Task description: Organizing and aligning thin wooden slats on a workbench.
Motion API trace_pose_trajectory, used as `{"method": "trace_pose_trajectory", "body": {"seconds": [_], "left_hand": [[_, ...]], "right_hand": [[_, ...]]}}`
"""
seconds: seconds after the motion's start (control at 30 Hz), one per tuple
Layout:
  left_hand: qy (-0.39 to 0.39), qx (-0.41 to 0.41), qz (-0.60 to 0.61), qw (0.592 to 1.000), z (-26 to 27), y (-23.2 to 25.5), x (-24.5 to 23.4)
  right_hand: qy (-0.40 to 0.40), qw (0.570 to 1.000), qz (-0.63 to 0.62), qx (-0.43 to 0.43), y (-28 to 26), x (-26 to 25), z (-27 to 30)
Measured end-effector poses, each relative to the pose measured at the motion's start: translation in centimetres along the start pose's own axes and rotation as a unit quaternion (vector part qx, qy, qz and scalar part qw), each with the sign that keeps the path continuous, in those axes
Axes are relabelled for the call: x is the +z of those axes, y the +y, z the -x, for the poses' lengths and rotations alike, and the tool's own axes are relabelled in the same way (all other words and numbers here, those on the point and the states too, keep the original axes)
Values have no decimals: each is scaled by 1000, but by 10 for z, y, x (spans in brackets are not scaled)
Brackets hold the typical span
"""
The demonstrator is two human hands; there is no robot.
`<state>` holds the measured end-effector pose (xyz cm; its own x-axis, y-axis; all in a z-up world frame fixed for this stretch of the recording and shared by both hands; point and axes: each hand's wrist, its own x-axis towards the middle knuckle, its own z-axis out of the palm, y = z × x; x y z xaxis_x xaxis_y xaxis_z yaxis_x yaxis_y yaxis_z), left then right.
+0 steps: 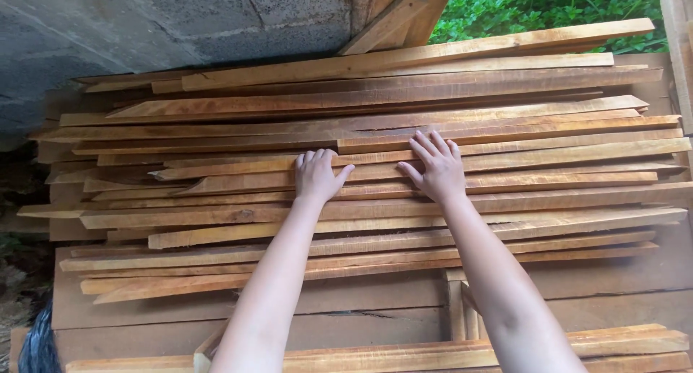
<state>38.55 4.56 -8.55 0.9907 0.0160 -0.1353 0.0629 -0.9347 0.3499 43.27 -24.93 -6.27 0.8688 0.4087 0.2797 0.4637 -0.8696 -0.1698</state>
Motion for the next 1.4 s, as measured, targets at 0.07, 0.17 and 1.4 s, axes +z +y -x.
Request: {"method": "trace_pose_trajectory", "body": {"seconds": [0.07, 0.17, 1.4], "left_hand": [[-8, 0, -3, 1000, 2, -1, 0], [-19, 17, -8, 1000, 4, -7, -5], [-328, -66, 65, 940, 325, 121, -249]], "right_hand": [[21, 1000, -1, 7, 0, 6, 6], [40, 999, -10, 12, 4, 4, 10], [-413, 896, -135, 90, -198, -295, 162]]}}
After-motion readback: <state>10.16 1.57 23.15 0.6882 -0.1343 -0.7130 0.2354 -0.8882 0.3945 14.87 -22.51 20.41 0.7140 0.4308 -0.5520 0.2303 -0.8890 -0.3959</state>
